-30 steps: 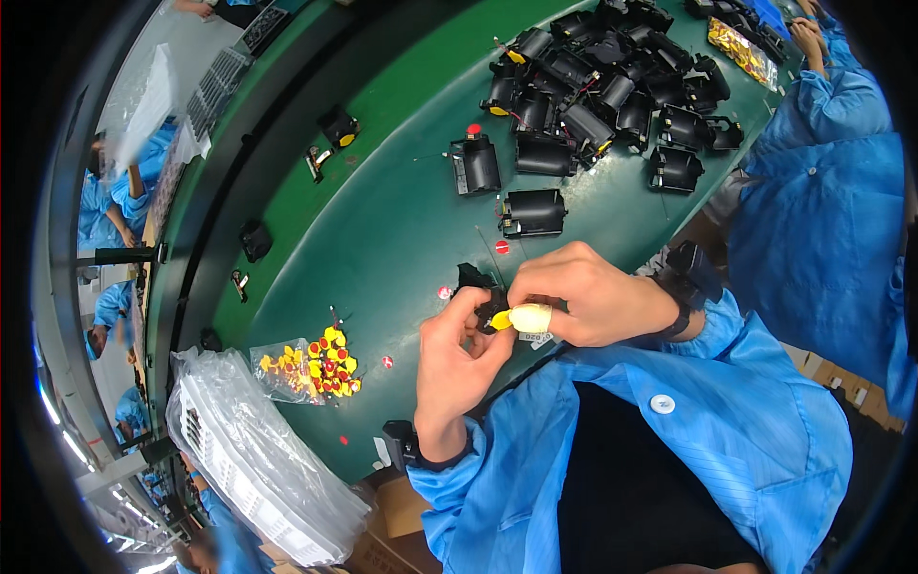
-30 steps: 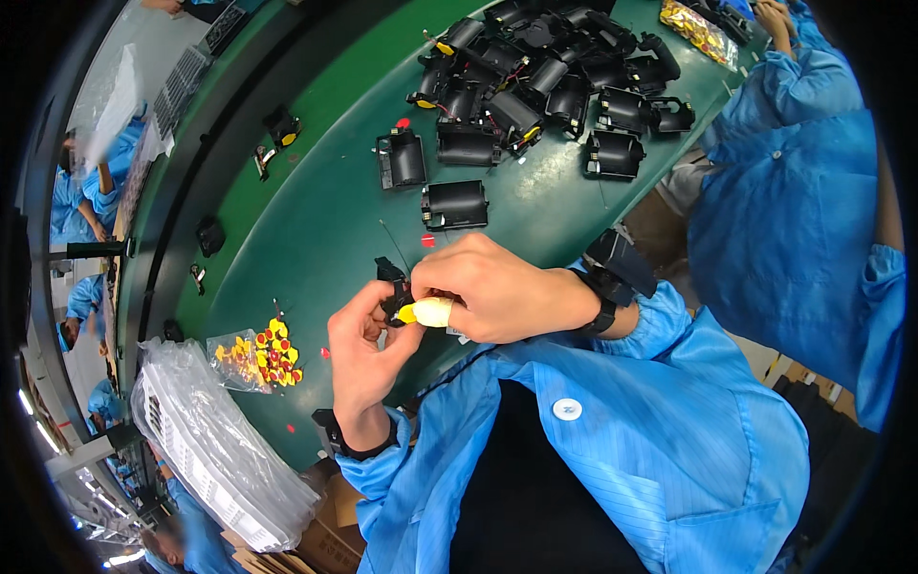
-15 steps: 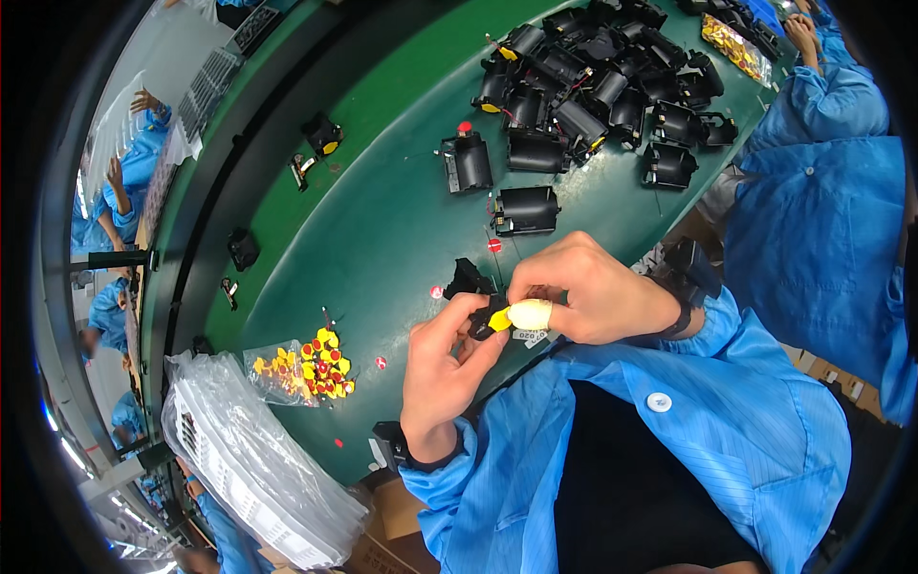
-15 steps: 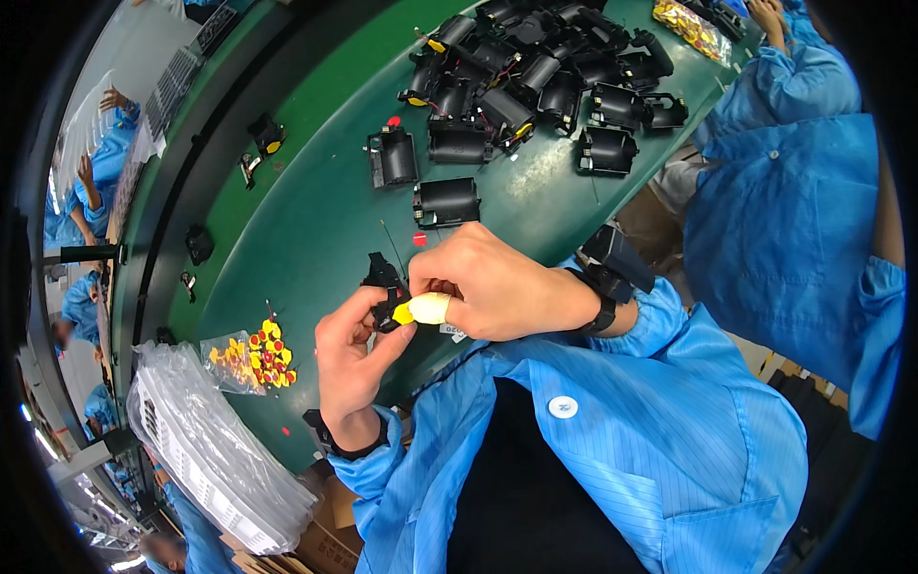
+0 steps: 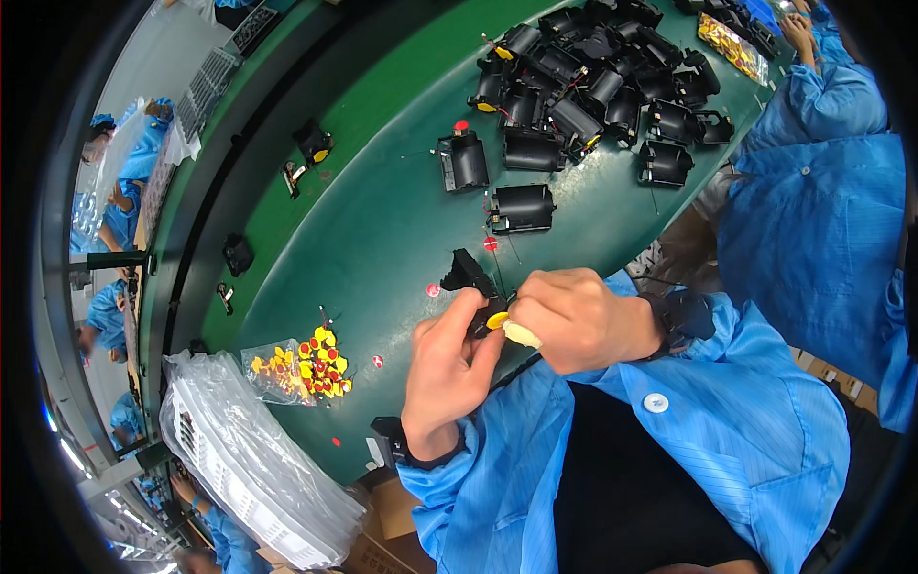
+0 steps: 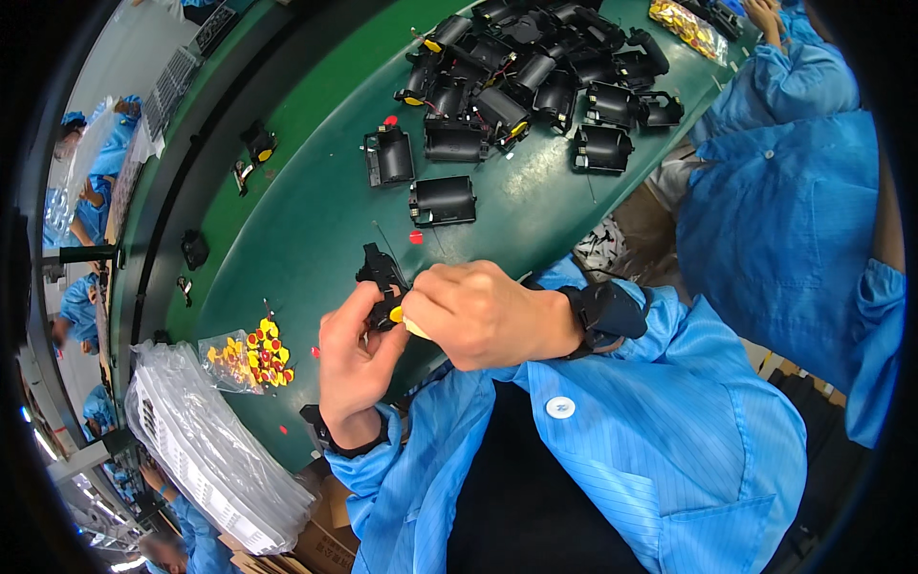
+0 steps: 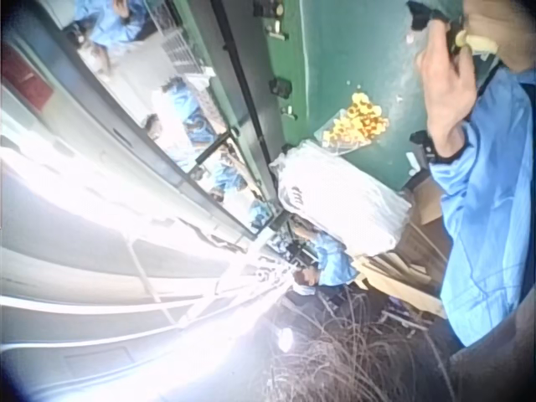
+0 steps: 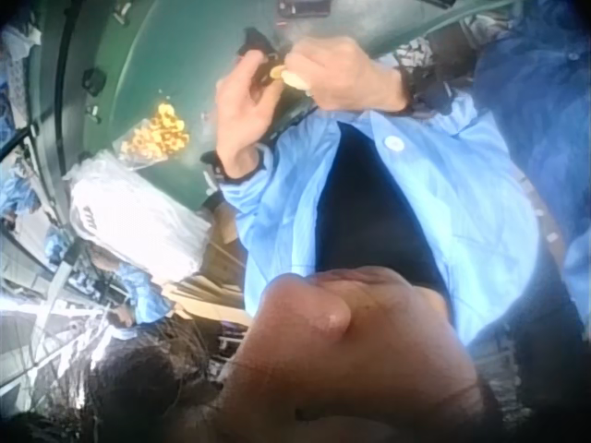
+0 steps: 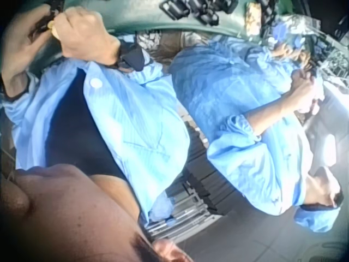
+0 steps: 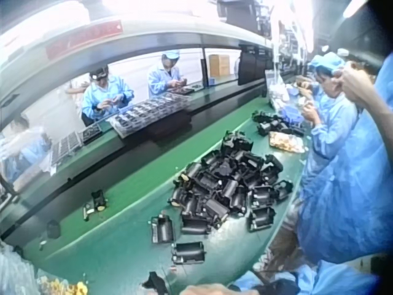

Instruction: Assembling small black plastic parts by attaching white components and yellow pieces.

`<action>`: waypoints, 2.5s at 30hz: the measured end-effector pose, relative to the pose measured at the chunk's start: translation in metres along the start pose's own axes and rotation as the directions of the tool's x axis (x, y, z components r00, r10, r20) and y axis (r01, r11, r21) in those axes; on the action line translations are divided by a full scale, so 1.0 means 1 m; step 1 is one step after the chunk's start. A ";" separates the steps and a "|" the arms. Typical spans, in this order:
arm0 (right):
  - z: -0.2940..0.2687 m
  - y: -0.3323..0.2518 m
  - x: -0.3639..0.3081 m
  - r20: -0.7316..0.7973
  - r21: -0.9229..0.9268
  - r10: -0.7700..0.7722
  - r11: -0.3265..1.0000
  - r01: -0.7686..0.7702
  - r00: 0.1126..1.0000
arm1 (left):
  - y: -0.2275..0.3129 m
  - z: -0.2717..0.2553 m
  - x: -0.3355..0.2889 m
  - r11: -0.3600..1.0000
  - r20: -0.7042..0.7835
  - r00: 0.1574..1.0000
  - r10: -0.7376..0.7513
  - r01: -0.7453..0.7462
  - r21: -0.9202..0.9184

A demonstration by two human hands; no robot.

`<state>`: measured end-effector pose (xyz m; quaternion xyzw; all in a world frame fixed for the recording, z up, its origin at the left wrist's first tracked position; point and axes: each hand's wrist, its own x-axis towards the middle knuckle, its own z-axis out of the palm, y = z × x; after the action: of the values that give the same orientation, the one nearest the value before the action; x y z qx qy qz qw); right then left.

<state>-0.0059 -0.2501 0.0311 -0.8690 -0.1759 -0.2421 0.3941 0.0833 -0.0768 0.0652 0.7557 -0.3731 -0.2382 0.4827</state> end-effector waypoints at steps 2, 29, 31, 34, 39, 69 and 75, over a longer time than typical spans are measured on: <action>0.000 -0.003 0.001 -0.004 -0.148 -0.173 0.974 0.171 0.985 | -0.007 0.010 0.002 0.999 0.055 0.998 0.037 -0.036 -0.028; -0.018 0.009 -0.003 0.049 0.383 0.352 0.858 -0.343 0.935 | -0.015 0.012 0.000 0.980 -0.010 0.999 -0.052 0.049 -0.191; -0.019 0.010 -0.002 0.057 0.397 0.349 0.852 -0.342 0.935 | -0.014 0.011 0.000 0.981 -0.008 0.999 -0.047 0.044 -0.189; -0.023 0.011 -0.001 0.093 0.439 0.350 0.826 -0.354 0.932 | -0.016 0.009 -0.002 0.982 0.009 1.000 -0.029 0.030 -0.185; -0.028 0.011 0.001 0.163 0.489 0.370 0.775 -0.400 0.915 | -0.016 0.006 -0.003 0.982 0.042 0.999 -0.007 0.014 -0.187; -0.004 0.016 -0.010 -0.151 0.506 0.217 0.855 -0.113 0.964 | 0.010 0.025 -0.028 0.986 -0.168 0.986 0.008 -0.036 -0.162; -0.004 0.012 -0.008 -0.224 0.444 0.172 0.894 -0.057 0.959 | 0.006 0.029 -0.033 0.986 -0.198 0.979 0.052 -0.082 -0.144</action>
<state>-0.0082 -0.2617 0.0218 -0.7295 -0.1207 -0.2841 0.6104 0.0408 -0.0683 0.0584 0.7233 -0.3306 -0.1749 0.5805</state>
